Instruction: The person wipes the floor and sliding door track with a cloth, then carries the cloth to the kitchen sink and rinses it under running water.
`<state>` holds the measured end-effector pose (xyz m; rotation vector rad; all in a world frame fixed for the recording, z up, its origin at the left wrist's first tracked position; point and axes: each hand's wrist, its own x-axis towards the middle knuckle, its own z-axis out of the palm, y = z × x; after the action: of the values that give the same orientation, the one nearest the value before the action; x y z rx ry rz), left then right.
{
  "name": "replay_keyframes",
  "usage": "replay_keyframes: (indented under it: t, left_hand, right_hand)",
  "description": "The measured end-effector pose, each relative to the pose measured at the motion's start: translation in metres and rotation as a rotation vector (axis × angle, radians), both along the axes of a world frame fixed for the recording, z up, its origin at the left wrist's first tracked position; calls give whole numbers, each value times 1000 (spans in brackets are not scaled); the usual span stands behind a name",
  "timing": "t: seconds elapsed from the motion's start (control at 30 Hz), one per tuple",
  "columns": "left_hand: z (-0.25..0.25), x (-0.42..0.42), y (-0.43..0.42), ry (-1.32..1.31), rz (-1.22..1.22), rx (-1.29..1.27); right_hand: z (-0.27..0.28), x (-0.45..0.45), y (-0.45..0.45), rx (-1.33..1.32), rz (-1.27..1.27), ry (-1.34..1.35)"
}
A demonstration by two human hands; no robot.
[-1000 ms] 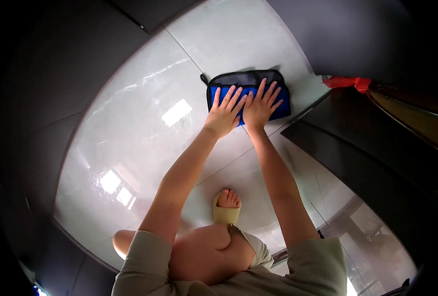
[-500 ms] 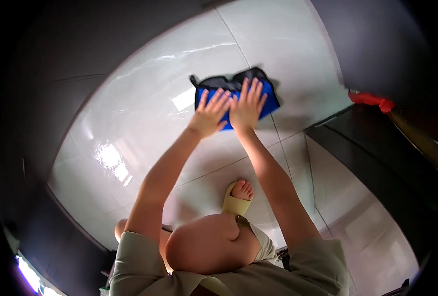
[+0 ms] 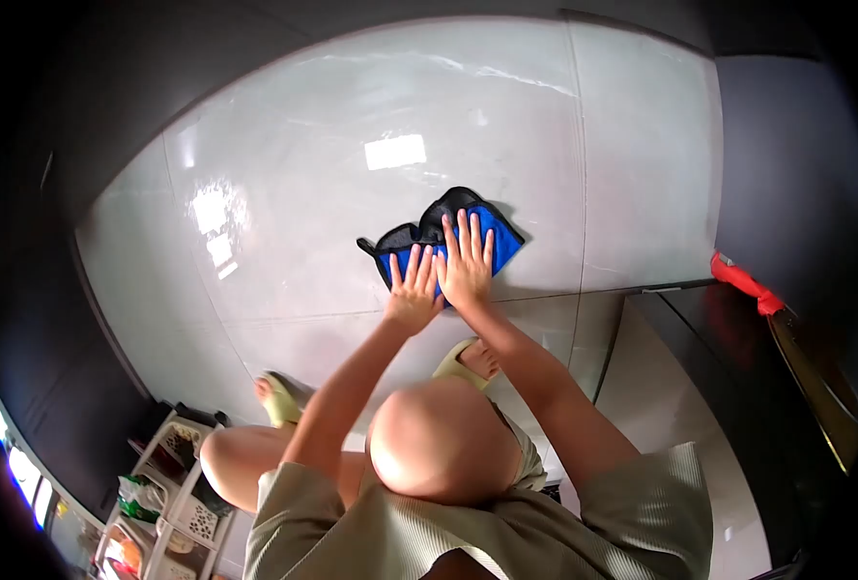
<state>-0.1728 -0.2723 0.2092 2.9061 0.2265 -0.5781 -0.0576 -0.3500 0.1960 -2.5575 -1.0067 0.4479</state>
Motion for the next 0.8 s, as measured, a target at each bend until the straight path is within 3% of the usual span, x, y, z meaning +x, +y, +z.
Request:
replay_keyframes:
  t: [0.17,0.27,0.4,0.5,0.8]
  left_hand:
    - [3,3,-5,-9,57,18]
    - [-9,16,52,-138,13,76]
    - [-20,19,145,-300,128,111]
    - [-17,11,181,-312,129,89]
    - [7,-19,157,-228,-10,143]
  right_hand:
    - [3,15,7,-27,175,-12]
    - [1,33,53,35,151,-96]
    - [-11,55,146,181,224,-243]
    - [-15,50,184,87,199,-251]
    - [1,-6,148,106,51,-328]
